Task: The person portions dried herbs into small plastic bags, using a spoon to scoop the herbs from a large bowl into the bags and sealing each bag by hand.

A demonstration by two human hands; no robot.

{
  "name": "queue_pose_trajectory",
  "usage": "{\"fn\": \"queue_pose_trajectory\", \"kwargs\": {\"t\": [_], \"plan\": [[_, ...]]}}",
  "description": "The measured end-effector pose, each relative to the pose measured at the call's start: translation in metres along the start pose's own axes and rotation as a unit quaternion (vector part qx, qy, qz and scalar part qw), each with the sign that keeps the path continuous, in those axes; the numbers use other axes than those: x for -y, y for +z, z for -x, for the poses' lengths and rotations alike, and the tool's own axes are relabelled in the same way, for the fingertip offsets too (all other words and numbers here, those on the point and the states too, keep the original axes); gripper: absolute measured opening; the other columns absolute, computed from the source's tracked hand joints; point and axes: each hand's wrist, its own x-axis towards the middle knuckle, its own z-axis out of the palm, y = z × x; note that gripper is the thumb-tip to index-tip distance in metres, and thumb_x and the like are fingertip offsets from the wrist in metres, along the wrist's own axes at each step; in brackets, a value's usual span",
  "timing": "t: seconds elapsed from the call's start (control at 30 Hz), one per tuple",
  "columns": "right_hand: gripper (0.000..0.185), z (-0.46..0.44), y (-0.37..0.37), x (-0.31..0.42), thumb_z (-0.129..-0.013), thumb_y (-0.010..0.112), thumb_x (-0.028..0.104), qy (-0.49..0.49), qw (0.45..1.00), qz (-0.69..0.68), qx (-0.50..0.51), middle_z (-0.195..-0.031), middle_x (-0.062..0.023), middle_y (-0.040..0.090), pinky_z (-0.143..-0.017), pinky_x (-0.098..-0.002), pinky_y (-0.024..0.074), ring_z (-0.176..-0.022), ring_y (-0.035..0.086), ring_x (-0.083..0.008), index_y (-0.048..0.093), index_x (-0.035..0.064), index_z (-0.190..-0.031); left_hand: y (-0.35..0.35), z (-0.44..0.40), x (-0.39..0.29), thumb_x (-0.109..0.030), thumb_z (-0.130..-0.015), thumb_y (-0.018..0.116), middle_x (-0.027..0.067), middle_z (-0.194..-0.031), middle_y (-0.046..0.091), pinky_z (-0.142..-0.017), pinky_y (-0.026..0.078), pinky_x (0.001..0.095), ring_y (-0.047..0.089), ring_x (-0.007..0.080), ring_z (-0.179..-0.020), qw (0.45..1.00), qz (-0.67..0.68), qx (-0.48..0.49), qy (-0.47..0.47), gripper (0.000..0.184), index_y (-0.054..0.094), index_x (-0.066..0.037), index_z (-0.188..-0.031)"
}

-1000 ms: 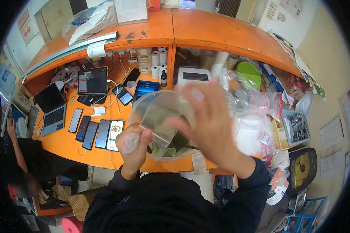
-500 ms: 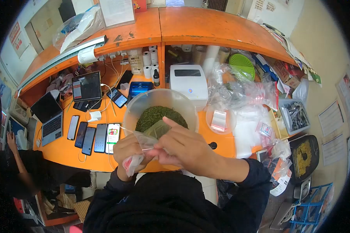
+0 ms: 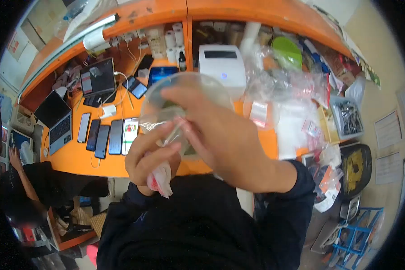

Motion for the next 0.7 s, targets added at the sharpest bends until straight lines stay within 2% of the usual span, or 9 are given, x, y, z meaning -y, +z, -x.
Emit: {"fn": "queue_pose_trajectory", "kwargs": {"t": [0.1,0.2,0.23,0.3,0.4,0.5,0.6,0.63,0.7], "plan": [[0.041,-0.006,-0.009,0.003,-0.074,0.064,-0.009,0.187,0.950,-0.227,0.106,-0.094,-0.0084,0.063,-0.069,-0.0239,0.0513,-0.074,0.065,-0.0128,0.052,0.0013,-0.112,0.008,-0.003,-0.007,-0.008,-0.064,0.080,0.0151,-0.109,0.063,-0.062,0.049,0.0254,0.063,0.0191,-0.071,0.997,0.011,-0.070,-0.036,0.045,0.063,-0.006,-0.106],[0.044,0.001,-0.004,0.002,-0.076,0.067,-0.002,0.178,0.931,-0.290,0.133,-0.093,-0.0084,0.062,-0.073,-0.0271,0.0505,-0.081,0.064,-0.0138,0.048,0.0015,-0.116,-0.009,0.013,-0.006,-0.030,-0.063,0.084,0.0145,-0.110,0.058,-0.087,0.046,0.0347,0.056,0.0255,-0.101,0.994,-0.099,-0.002,-0.050,0.073,0.047,-0.001,-0.119],[0.045,0.002,-0.008,-0.003,-0.076,0.067,0.002,0.148,0.956,-0.227,0.109,-0.092,-0.0087,0.062,-0.074,-0.0284,0.0500,-0.083,0.064,-0.0156,0.048,0.0022,-0.117,-0.015,0.013,-0.009,-0.033,-0.062,0.085,0.0139,-0.109,0.058,-0.088,0.045,0.0347,0.056,0.0253,-0.101,0.991,-0.112,0.016,-0.068,0.079,0.045,-0.001,-0.121],[0.047,0.010,-0.022,-0.017,-0.077,0.069,0.009,0.087,0.990,-0.098,0.058,-0.090,-0.0093,0.062,-0.077,-0.0309,0.0488,-0.087,0.063,-0.0192,0.047,0.0038,-0.118,-0.017,0.021,-0.001,-0.045,-0.062,0.081,0.0158,-0.110,0.058,-0.087,0.046,0.0341,0.056,0.0241,-0.101,0.987,-0.045,-0.042,-0.149,0.088,0.041,0.001,-0.125],[0.033,0.050,-0.021,-0.044,-0.082,0.064,0.021,0.094,0.960,0.235,0.121,-0.080,-0.0098,0.060,-0.069,-0.0334,0.0491,-0.076,0.061,-0.0267,0.049,0.0039,-0.106,-0.020,0.022,0.001,-0.059,-0.062,0.075,0.0197,-0.112,0.057,-0.088,0.046,0.0346,0.056,0.0239,-0.101,0.946,0.021,-0.163,-0.280,0.097,0.039,0.003,-0.126],[0.025,0.085,-0.003,-0.058,-0.084,0.059,0.018,0.155,0.929,0.228,0.245,-0.079,-0.0099,0.058,-0.063,-0.0358,0.0477,-0.071,0.059,-0.0292,0.048,0.0025,-0.100,-0.028,0.026,0.017,-0.069,-0.062,0.068,0.0243,-0.115,0.055,-0.087,0.048,0.0354,0.056,0.0253,-0.102,0.939,-0.007,-0.189,-0.285,0.103,0.038,0.005,-0.126],[0.023,0.084,-0.008,-0.049,-0.077,0.059,0.009,0.206,0.909,0.200,0.302,-0.077,-0.0099,0.057,-0.062,-0.0363,0.0475,-0.072,0.060,-0.0272,0.047,0.0025,-0.096,-0.039,0.036,0.028,-0.072,-0.063,0.064,0.0249,-0.115,0.054,-0.085,0.049,0.0355,0.056,0.0269,-0.103,0.943,-0.044,-0.154,-0.292,0.103,0.037,0.004,-0.127],[0.022,0.083,-0.011,-0.044,-0.069,0.060,0.008,0.161,0.917,0.237,0.277,-0.070,-0.0075,0.051,-0.056,-0.0325,0.0438,-0.065,0.057,-0.0215,0.050,0.0034,-0.088,-0.038,0.033,0.029,-0.074,-0.061,0.064,0.0234,-0.109,0.057,-0.083,0.048,0.0348,0.056,0.0251,-0.100,0.940,-0.062,-0.161,-0.296,0.107,0.035,0.004,-0.127],[0.018,0.072,-0.024,-0.027,-0.073,0.062,0.013,0.098,0.903,0.333,0.252,-0.076,-0.0043,0.056,-0.056,-0.0290,0.0408,-0.065,0.055,-0.0184,0.057,0.0071,-0.089,-0.043,0.036,0.032,-0.077,-0.063,0.059,0.0208,-0.106,0.057,-0.081,0.048,0.0341,0.056,0.0242,-0.096,0.934,-0.103,-0.146,-0.310,0.107,0.034,0.005,-0.128]]}}
